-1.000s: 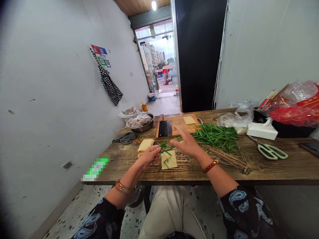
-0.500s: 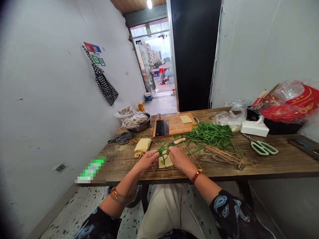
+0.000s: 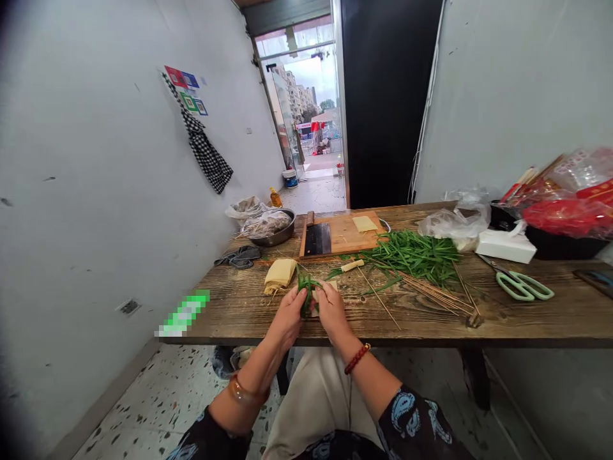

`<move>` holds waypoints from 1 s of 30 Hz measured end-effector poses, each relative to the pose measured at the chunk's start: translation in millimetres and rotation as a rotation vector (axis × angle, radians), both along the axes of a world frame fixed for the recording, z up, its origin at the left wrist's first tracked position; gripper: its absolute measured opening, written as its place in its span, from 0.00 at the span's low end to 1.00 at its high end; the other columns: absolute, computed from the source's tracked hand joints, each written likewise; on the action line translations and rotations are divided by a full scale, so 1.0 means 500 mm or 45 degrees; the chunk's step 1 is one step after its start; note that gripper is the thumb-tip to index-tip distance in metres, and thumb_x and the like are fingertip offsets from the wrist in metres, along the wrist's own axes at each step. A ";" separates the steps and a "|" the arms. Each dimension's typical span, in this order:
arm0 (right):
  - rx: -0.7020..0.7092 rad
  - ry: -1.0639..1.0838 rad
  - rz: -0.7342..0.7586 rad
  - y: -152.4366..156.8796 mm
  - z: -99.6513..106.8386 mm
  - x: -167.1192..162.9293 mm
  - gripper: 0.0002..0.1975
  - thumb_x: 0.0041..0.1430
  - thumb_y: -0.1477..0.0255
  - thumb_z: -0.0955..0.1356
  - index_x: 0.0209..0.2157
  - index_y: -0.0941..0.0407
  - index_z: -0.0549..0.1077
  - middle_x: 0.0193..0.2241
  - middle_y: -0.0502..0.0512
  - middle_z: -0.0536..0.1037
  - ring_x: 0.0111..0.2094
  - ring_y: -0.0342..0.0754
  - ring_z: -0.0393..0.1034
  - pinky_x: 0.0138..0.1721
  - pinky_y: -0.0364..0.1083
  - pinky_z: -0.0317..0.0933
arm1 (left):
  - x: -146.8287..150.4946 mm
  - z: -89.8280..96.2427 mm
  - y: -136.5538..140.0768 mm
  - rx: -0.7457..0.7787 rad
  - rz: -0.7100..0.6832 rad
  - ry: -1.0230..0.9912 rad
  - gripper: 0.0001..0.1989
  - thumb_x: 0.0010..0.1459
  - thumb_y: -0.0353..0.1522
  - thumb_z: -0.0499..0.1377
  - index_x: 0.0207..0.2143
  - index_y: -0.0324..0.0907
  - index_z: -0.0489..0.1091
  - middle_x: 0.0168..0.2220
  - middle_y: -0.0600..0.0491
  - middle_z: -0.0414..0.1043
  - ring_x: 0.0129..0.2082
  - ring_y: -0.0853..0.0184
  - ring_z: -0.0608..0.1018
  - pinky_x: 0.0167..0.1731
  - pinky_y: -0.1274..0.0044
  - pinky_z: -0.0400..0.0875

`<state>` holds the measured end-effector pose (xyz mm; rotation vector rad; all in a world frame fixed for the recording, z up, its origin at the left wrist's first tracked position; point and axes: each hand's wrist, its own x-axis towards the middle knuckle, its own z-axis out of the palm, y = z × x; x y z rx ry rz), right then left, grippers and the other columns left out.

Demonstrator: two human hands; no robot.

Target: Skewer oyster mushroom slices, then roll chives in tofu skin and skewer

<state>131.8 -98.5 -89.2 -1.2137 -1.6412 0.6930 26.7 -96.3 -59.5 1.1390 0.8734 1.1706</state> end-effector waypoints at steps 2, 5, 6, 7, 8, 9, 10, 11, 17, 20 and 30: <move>0.032 0.026 -0.099 -0.003 0.002 -0.003 0.25 0.68 0.67 0.48 0.56 0.57 0.64 0.51 0.63 0.72 0.51 0.50 0.67 0.48 0.49 0.65 | 0.013 -0.003 0.001 0.033 0.070 -0.079 0.14 0.53 0.39 0.59 0.36 0.38 0.68 0.33 0.54 0.72 0.33 0.72 0.72 0.36 0.80 0.66; 0.094 0.000 -0.200 0.001 0.006 0.001 0.24 0.67 0.67 0.51 0.57 0.59 0.64 0.60 0.64 0.63 0.60 0.50 0.57 0.59 0.53 0.54 | 0.035 -0.004 -0.001 0.037 0.127 -0.179 0.15 0.53 0.38 0.60 0.40 0.38 0.70 0.39 0.50 0.74 0.41 0.67 0.73 0.44 0.77 0.65; 0.114 -0.026 -0.219 0.002 0.009 0.004 0.24 0.67 0.67 0.52 0.57 0.59 0.65 0.61 0.64 0.60 0.62 0.50 0.53 0.61 0.54 0.50 | 0.041 -0.002 -0.002 0.032 0.125 -0.197 0.16 0.52 0.39 0.60 0.41 0.39 0.70 0.40 0.49 0.75 0.43 0.66 0.73 0.45 0.76 0.65; 0.132 -0.056 -0.234 0.002 0.011 0.007 0.24 0.67 0.66 0.52 0.57 0.60 0.65 0.62 0.64 0.58 0.63 0.50 0.51 0.62 0.56 0.47 | 0.046 0.000 -0.004 0.025 0.106 -0.205 0.17 0.52 0.39 0.61 0.41 0.39 0.71 0.39 0.49 0.75 0.43 0.65 0.73 0.44 0.76 0.65; 0.147 -0.081 -0.244 0.001 0.014 0.011 0.24 0.67 0.66 0.53 0.57 0.59 0.65 0.63 0.63 0.57 0.64 0.51 0.48 0.63 0.58 0.44 | 0.049 0.002 -0.005 0.015 0.073 -0.205 0.17 0.51 0.40 0.62 0.41 0.39 0.71 0.38 0.49 0.75 0.42 0.65 0.74 0.43 0.76 0.66; 0.162 -0.121 -0.249 -0.001 0.016 0.015 0.23 0.67 0.66 0.53 0.58 0.58 0.64 0.64 0.62 0.56 0.65 0.52 0.46 0.63 0.59 0.42 | 0.050 0.005 -0.007 0.002 0.028 -0.204 0.18 0.50 0.40 0.62 0.40 0.39 0.71 0.37 0.49 0.76 0.41 0.65 0.74 0.42 0.76 0.66; 0.181 -0.184 -0.251 -0.004 0.018 0.019 0.23 0.67 0.66 0.54 0.59 0.57 0.63 0.64 0.61 0.55 0.65 0.53 0.44 0.63 0.60 0.40 | 0.050 0.006 -0.008 -0.016 -0.023 -0.205 0.18 0.49 0.41 0.63 0.40 0.38 0.72 0.34 0.50 0.76 0.38 0.65 0.75 0.39 0.76 0.67; 0.205 -0.269 -0.255 -0.007 0.020 0.023 0.23 0.67 0.67 0.55 0.59 0.57 0.62 0.65 0.61 0.54 0.66 0.54 0.42 0.63 0.61 0.39 | 0.048 0.008 -0.009 -0.040 -0.075 -0.207 0.19 0.49 0.42 0.63 0.39 0.38 0.72 0.32 0.51 0.75 0.35 0.66 0.75 0.36 0.77 0.67; 0.324 -0.635 -0.109 -0.011 0.042 0.079 0.22 0.66 0.67 0.55 0.59 0.57 0.63 0.63 0.62 0.60 0.64 0.56 0.48 0.61 0.60 0.47 | 0.014 0.009 0.001 -0.244 -0.278 -0.028 0.13 0.48 0.39 0.62 0.27 0.38 0.66 0.17 0.61 0.56 0.15 0.78 0.56 0.15 0.84 0.49; 0.361 -0.530 -0.184 -0.003 0.088 0.123 0.24 0.68 0.70 0.50 0.61 0.56 0.59 0.61 0.62 0.62 0.63 0.52 0.52 0.61 0.59 0.48 | -0.007 0.019 0.014 -0.250 -0.373 0.169 0.12 0.50 0.38 0.60 0.27 0.38 0.65 0.18 0.62 0.54 0.15 0.79 0.51 0.14 0.84 0.40; 0.406 -1.209 0.355 -0.027 0.136 0.109 0.22 0.64 0.75 0.61 0.60 0.61 0.60 0.51 0.66 0.73 0.51 0.55 0.67 0.51 0.53 0.62 | -0.022 0.070 0.031 -0.260 -0.671 0.406 0.12 0.51 0.39 0.60 0.29 0.40 0.63 0.18 0.63 0.52 0.16 0.78 0.51 0.16 0.83 0.42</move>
